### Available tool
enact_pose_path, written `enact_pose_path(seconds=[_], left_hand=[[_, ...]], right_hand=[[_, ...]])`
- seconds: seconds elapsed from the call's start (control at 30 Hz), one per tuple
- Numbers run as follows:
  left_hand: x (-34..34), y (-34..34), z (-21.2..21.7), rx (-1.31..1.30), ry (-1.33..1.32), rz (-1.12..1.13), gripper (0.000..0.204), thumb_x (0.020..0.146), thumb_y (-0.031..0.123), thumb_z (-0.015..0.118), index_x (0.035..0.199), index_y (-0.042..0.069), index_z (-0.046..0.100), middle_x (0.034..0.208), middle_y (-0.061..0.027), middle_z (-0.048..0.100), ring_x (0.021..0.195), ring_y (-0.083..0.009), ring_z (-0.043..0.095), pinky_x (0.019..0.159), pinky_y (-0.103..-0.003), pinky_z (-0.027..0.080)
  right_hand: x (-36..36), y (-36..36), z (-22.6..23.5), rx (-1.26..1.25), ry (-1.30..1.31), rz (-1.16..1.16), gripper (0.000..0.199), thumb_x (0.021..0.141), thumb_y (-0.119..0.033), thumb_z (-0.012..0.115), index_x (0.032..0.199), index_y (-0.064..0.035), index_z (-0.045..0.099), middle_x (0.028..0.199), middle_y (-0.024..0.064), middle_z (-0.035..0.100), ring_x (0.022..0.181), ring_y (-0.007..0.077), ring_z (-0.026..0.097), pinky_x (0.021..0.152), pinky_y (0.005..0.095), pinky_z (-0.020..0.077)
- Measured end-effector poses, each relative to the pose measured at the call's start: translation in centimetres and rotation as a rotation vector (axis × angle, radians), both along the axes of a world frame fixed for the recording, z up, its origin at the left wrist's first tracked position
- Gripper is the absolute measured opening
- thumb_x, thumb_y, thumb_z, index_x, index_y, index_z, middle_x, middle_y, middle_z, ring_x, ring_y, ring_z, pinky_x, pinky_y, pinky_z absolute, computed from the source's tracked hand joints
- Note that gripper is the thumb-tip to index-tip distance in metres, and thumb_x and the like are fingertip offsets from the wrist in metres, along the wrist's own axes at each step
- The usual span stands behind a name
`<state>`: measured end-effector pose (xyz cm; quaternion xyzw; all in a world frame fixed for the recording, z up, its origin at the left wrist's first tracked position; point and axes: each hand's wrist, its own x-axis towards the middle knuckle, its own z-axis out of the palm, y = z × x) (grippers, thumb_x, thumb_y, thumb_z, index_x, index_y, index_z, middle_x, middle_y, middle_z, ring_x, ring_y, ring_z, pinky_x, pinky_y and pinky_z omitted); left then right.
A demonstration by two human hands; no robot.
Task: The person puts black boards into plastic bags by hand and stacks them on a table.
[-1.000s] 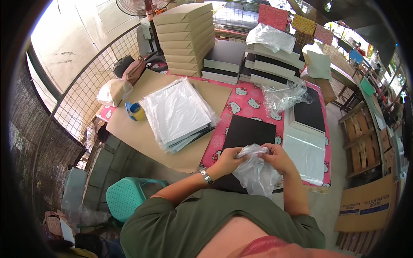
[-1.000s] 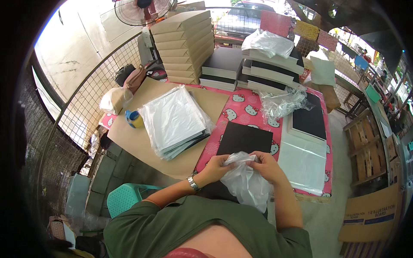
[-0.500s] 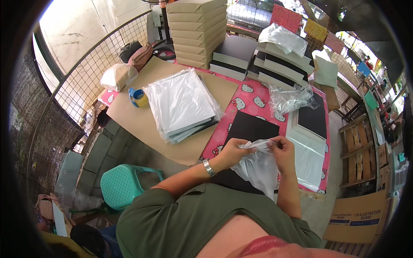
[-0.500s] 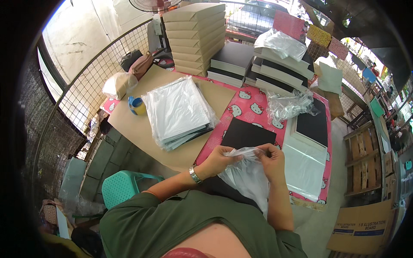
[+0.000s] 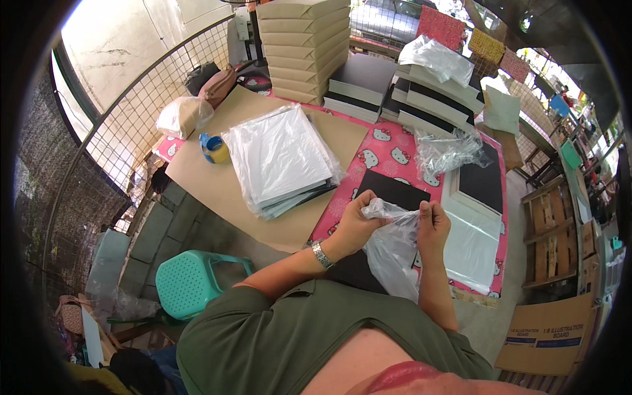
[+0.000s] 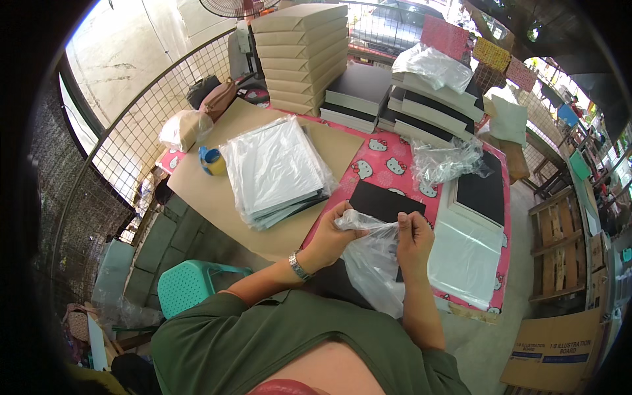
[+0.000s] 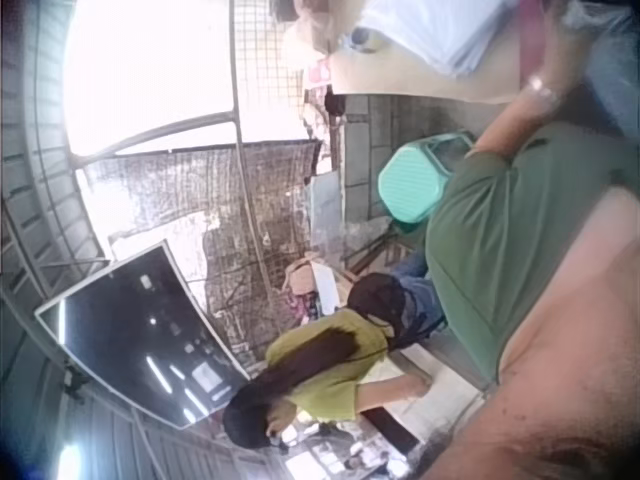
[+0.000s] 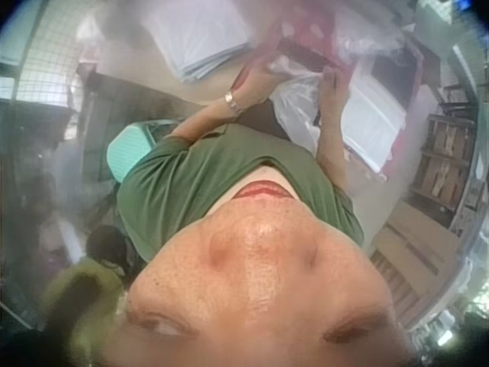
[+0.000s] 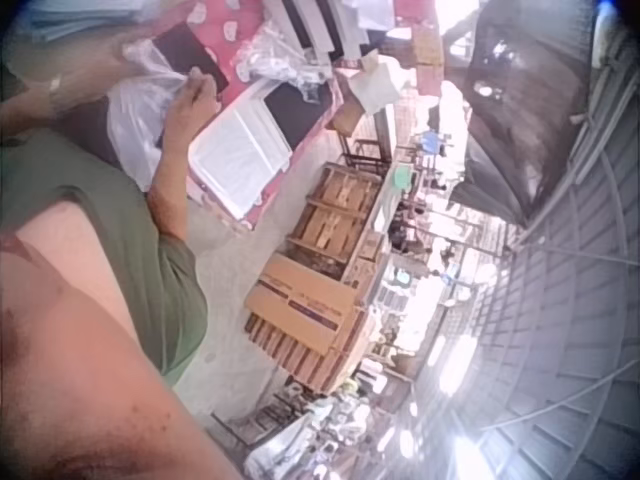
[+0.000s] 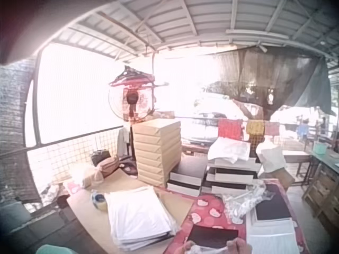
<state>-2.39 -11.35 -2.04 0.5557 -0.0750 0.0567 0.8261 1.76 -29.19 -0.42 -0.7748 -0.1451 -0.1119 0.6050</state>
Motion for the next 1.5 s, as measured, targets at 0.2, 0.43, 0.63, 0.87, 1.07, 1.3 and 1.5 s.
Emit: enact_pose_path(seconds=[0.2,0.43,0.63,0.87,1.07,1.3,1.5], left_hand=[[-0.2,0.2,1.4,0.039,-0.009,0.072,0.039,0.070,-0.010,0.065,0.103,0.004,0.049,0.094,-0.0015,0.054,0.087,-0.0080,0.055,0.074,-0.022,0.047],[-0.1,-0.5,1.0,0.053,0.006,0.086,0.044,0.069,-0.007,0.068,0.105,0.005,0.046,0.092,-0.0024,0.054,0.086,-0.0085,0.054,0.074,-0.023,0.047],[-0.4,-1.0,0.4,0.086,0.034,0.167,0.042,0.072,0.003,0.072,0.105,0.006,0.046,0.090,-0.0002,0.052,0.077,-0.0054,0.050,0.065,-0.021,0.044],[-1.4,-0.2,0.9,0.024,0.258,-0.012,0.012,0.084,0.017,0.063,0.086,0.006,0.057,0.075,0.0036,0.054,0.064,-0.0037,0.047,0.057,-0.021,0.042],[-0.1,2.7,0.8,-0.427,0.300,-0.072,0.015,0.086,0.023,0.060,0.087,0.008,0.056,0.078,-0.0003,0.059,0.069,-0.0099,0.057,0.058,-0.027,0.049],[-0.2,3.8,1.6,-0.165,0.245,0.096,0.018,0.081,0.011,0.066,0.093,0.006,0.052,0.081,0.0013,0.057,0.071,-0.0071,0.055,0.062,-0.024,0.047],[-0.1,3.5,3.2,0.010,0.093,0.098,0.017,0.078,-0.003,0.061,0.088,0.004,0.049,0.074,-0.0002,0.058,0.064,-0.0063,0.054,0.052,-0.021,0.042]], right_hand=[[-0.7,-0.1,1.3,0.089,0.243,0.242,0.008,0.083,-0.010,0.062,0.083,-0.0024,0.061,0.070,-0.0017,0.056,0.065,0.0049,0.049,0.060,0.0182,0.0379],[0.7,-1.6,-0.3,0.223,0.355,0.132,0.013,0.083,-0.012,0.063,0.075,-0.0041,0.058,0.062,-0.0051,0.048,0.056,0.0030,0.039,0.051,0.0193,0.0298],[3.4,-0.1,-0.9,0.061,0.157,0.175,0.022,0.086,-0.019,0.061,0.070,-0.0047,0.055,0.060,-0.0063,0.045,0.056,0.0026,0.037,0.050,0.0192,0.0269],[3.4,3.4,0.3,0.381,0.164,0.005,0.020,0.087,-0.019,0.058,0.073,-0.0053,0.057,0.061,-0.0056,0.047,0.057,0.0038,0.040,0.054,0.0189,0.0316],[0.4,2.0,-0.3,0.046,0.434,0.648,0.015,0.085,-0.015,0.059,0.076,-0.0035,0.062,0.067,-0.0023,0.057,0.060,0.0058,0.048,0.054,0.0217,0.0370],[-0.1,2.0,3.0,0.265,0.229,0.416,0.023,0.078,-0.012,0.066,0.097,0.0001,0.062,0.078,0.0027,0.062,0.066,0.0103,0.056,0.063,0.0237,0.0448],[0.6,2.5,1.8,0.085,0.507,0.389,0.012,0.082,-0.008,0.062,0.090,0.0011,0.061,0.070,0.0001,0.057,0.062,0.0050,0.049,0.055,0.0190,0.0387]])
